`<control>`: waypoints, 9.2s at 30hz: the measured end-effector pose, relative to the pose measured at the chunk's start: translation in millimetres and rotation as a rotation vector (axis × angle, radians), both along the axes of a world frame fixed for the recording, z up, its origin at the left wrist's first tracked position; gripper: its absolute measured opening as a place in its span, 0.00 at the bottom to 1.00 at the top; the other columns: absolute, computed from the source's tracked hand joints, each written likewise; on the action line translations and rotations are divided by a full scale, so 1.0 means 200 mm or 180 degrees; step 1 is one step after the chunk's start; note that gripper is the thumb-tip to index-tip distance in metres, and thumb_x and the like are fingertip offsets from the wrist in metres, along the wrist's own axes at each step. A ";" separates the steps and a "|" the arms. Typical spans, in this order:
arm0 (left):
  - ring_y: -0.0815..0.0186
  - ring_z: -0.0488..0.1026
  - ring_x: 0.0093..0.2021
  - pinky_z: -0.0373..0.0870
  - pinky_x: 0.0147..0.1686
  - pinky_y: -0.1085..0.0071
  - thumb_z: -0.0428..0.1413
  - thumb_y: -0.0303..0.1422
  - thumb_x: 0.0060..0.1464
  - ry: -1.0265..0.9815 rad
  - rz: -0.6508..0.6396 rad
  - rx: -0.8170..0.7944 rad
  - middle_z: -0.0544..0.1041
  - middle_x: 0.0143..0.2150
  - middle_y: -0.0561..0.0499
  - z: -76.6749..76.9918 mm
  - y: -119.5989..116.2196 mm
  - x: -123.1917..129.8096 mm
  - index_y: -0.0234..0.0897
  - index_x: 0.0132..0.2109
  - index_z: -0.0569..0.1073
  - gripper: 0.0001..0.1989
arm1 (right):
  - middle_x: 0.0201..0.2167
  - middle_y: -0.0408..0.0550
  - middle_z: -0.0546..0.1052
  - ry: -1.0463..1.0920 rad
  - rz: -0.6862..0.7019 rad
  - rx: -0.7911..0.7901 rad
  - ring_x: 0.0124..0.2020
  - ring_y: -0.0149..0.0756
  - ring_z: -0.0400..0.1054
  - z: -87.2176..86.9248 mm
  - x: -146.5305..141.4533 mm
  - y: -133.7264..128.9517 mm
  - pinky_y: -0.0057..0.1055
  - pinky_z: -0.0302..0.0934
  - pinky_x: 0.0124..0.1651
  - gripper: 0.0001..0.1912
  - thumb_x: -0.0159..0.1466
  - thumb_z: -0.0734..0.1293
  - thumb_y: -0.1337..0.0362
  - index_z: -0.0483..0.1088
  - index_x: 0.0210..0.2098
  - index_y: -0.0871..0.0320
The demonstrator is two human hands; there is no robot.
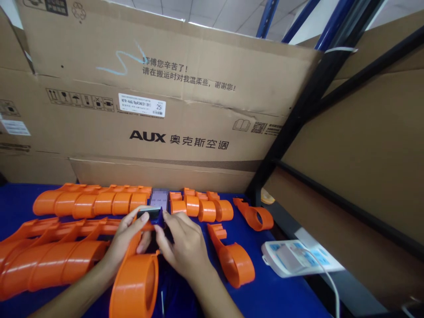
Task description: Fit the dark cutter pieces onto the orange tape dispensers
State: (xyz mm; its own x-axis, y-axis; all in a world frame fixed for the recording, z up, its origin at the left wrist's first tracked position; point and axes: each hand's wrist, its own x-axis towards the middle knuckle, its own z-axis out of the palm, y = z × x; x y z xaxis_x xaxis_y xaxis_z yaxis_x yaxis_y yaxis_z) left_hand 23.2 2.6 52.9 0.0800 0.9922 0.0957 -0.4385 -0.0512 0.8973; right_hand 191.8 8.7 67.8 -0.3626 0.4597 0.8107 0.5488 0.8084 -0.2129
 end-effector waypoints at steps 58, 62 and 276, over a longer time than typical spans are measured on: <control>0.76 0.56 0.13 0.52 0.16 0.78 0.62 0.43 0.61 0.0601 0.0026 0.0581 0.64 0.16 0.62 0.06 -0.02 -0.06 0.38 0.46 0.75 0.14 | 0.52 0.52 0.76 -0.0198 0.0572 -0.0761 0.51 0.44 0.72 0.11 0.07 0.00 0.46 0.69 0.55 0.23 0.71 0.67 0.66 0.67 0.64 0.49; 0.75 0.55 0.13 0.51 0.17 0.77 0.62 0.43 0.61 0.0391 0.0108 0.0476 0.64 0.15 0.61 0.07 -0.02 -0.05 0.38 0.43 0.74 0.13 | 0.49 0.50 0.79 0.0147 0.0542 -0.0690 0.49 0.44 0.74 0.12 0.07 0.00 0.45 0.70 0.54 0.18 0.70 0.67 0.68 0.70 0.58 0.50; 0.70 0.70 0.26 0.64 0.23 0.75 0.61 0.40 0.61 -0.0126 0.0513 0.0323 0.75 0.32 0.54 0.03 0.04 -0.06 0.41 0.45 0.71 0.11 | 0.51 0.65 0.79 0.0237 -0.3656 -0.2239 0.52 0.54 0.76 -0.07 1.05 0.40 0.42 0.69 0.53 0.31 0.62 0.63 0.64 0.69 0.64 0.63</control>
State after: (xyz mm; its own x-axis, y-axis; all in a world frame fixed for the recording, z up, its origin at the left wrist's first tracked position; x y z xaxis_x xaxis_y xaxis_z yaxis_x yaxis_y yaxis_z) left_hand 10.4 11.1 59.0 -0.0848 0.9769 0.1959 -0.4521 -0.2129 0.8662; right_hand 402.4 89.3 52.9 0.5392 0.7943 0.2800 0.8053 -0.3889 -0.4475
